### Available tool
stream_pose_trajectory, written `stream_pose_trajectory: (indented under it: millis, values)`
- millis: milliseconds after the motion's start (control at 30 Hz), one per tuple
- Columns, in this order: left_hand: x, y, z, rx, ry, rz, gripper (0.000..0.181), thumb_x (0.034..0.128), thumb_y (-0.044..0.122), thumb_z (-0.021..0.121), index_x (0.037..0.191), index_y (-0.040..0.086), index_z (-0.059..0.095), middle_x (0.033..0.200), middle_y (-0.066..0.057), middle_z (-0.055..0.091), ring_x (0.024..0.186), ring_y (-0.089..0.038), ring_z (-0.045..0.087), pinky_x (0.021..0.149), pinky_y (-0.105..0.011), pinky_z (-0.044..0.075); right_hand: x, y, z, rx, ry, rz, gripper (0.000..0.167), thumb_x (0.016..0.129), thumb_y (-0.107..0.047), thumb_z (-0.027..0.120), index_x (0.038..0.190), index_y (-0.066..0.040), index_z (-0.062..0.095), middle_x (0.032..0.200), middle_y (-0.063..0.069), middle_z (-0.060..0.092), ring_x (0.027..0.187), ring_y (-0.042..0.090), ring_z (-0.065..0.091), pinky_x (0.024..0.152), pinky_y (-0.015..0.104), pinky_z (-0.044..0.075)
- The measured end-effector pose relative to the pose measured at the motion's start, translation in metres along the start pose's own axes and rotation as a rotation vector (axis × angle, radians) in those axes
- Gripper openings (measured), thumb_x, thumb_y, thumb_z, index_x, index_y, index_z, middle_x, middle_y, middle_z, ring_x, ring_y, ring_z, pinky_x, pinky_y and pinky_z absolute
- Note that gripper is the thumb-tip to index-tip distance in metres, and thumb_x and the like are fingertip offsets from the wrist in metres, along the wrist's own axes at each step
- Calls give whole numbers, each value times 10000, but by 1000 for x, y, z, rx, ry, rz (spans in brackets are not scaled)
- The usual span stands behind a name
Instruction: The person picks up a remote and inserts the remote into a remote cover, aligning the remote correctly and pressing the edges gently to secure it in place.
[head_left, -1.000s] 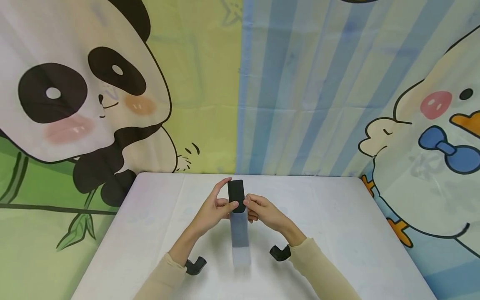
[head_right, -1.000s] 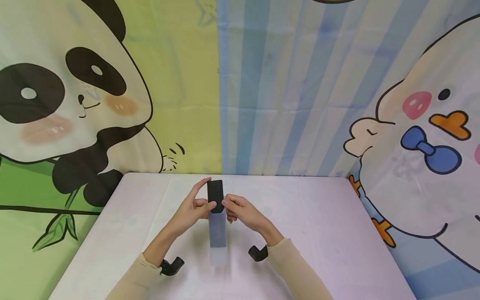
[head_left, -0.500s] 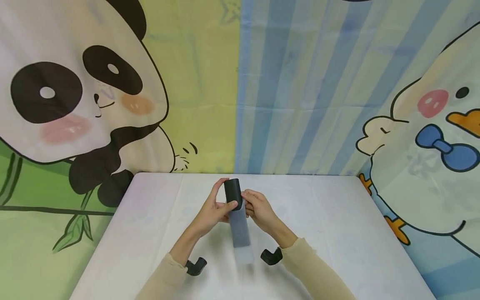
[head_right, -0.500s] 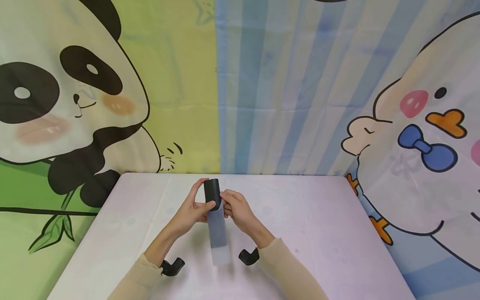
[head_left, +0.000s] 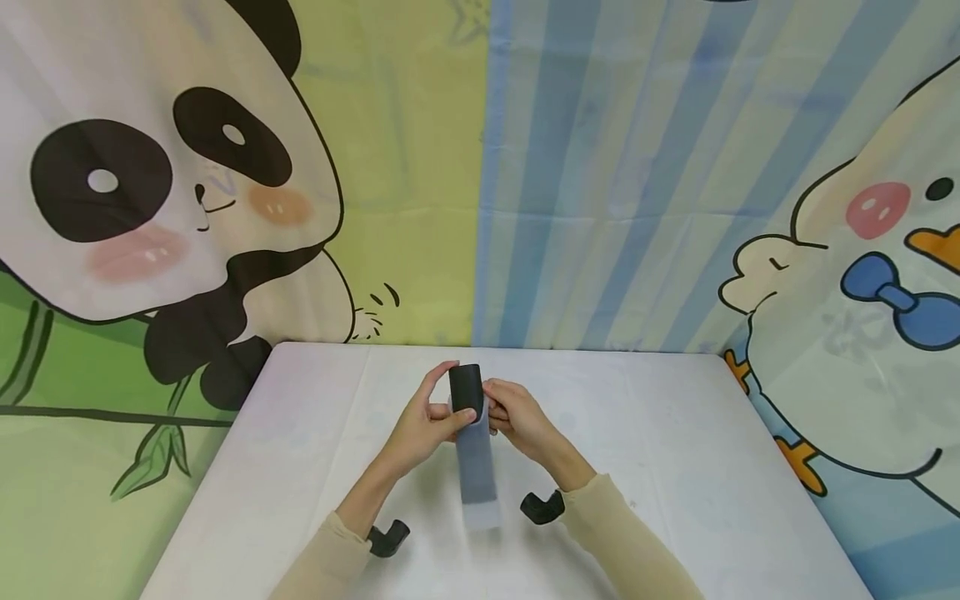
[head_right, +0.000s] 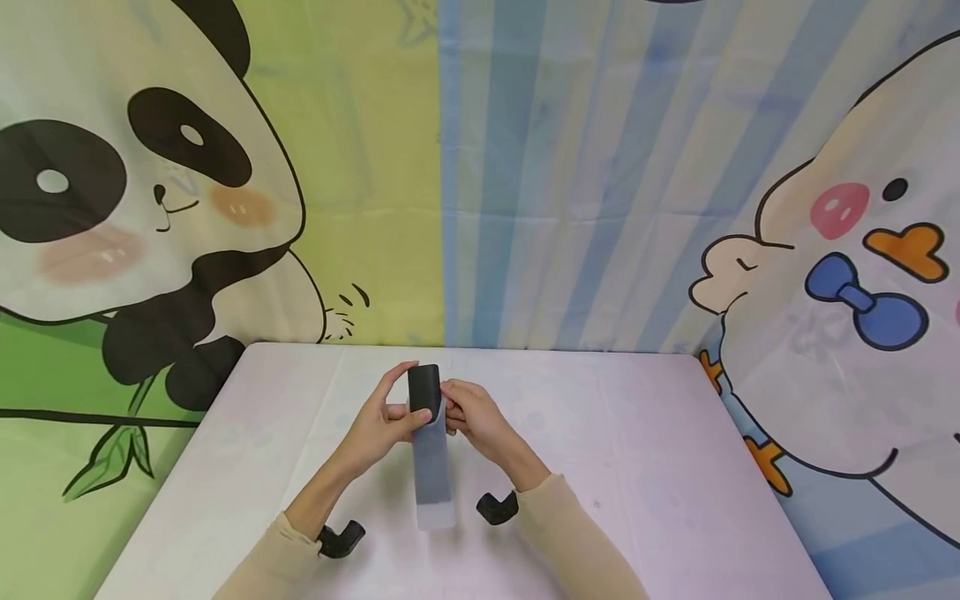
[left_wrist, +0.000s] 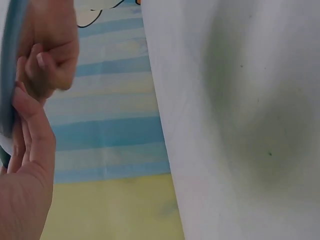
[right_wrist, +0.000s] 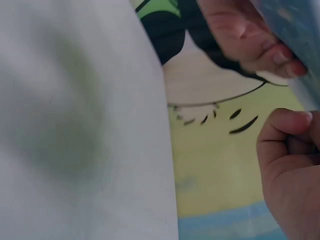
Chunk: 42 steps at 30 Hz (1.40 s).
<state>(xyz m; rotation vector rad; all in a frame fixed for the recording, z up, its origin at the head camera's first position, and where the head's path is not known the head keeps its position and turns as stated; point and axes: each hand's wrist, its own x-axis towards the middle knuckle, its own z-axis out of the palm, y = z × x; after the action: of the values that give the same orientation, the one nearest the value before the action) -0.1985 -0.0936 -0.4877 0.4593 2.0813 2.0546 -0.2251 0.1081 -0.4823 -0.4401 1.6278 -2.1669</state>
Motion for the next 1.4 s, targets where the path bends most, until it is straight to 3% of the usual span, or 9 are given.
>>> stream_pose_trajectory:
  millis: [100, 267, 433, 600, 733, 833, 1000, 1167, 1400]
  values:
    - [-1, -2, -1, 99, 43, 44, 814, 874, 356, 795, 1514, 474, 306, 581, -77, 554, 528, -170, 522, 563, -292, 494, -3, 3, -10, -175, -42, -20, 400, 1088, -308, 449, 853, 15, 464, 599, 7, 355, 515, 160, 323, 555, 280, 382]
    - [0, -2, 3, 235, 34, 94, 808, 865, 431, 787, 1508, 501, 304, 544, -5, 498, 490, -119, 409, 500, -261, 366, -8, -8, -8, -321, 50, -88, 280, 1079, -214, 491, 1162, 51, 519, 835, 140, 523, 635, 258, 475, 581, 322, 474]
    - [0, -2, 7, 269, 15, 32, 794, 877, 486, 754, 1520, 313, 323, 615, 1, 614, 545, -129, 535, 563, -289, 458, -6, -9, -9, -359, 83, -122, 157, 1061, -98, 508, 1021, 44, 563, 802, 189, 529, 673, 268, 511, 612, 350, 483]
    - [-2, -6, 5, 287, 40, -33, 444, 993, 524, 568, 1092, 92, 545, 737, -25, 644, 648, -223, 643, 660, -469, 571, -3, -1, -14, -362, 84, -151, 173, 1067, -91, 492, 961, 37, 540, 750, 229, 500, 644, 235, 530, 601, 333, 475]
    - [0, -7, 1, 327, -6, -15, 516, 1026, 535, 485, 823, 67, 561, 655, -48, 591, 581, -233, 600, 552, -376, 524, -4, -1, -12, -360, 62, -154, 212, 1073, -161, 501, 998, 32, 547, 783, 110, 509, 688, 205, 548, 634, 314, 473]
    - [0, -6, -1, 277, -77, 8, 531, 1041, 477, 497, 799, 7, 551, 615, -51, 566, 544, -208, 559, 506, -306, 448, -5, -1, -12, -362, 68, -163, 246, 1072, -207, 508, 1010, 27, 555, 838, 70, 527, 728, 183, 556, 667, 311, 476]
    - [1, -9, 1, 47, -163, 3, 435, 1074, 342, 486, 844, -26, 512, 691, -47, 490, 603, -168, 499, 558, -298, 446, -6, -3, -12, -326, 76, -178, 240, 1069, -199, 515, 1109, 30, 575, 941, 75, 562, 737, 185, 562, 641, 294, 475]
    - [-1, -10, 8, -142, -132, -20, 357, 1088, 275, 455, 857, 2, 476, 735, -40, 424, 619, -150, 433, 579, -260, 389, -7, -11, -12, -353, 48, -219, 250, 1061, -96, 509, 1278, 18, 562, 1090, 96, 610, 793, 210, 586, 597, 333, 471]
    - [-1, -4, 15, -232, -25, -11, 370, 1079, 271, 451, 803, 25, 435, 704, -25, 372, 597, -121, 371, 565, -232, 347, -16, -38, 0, -464, -41, -273, 230, 1042, -1, 500, 1246, 87, 560, 1034, 189, 579, 711, 357, 548, 618, 312, 505]
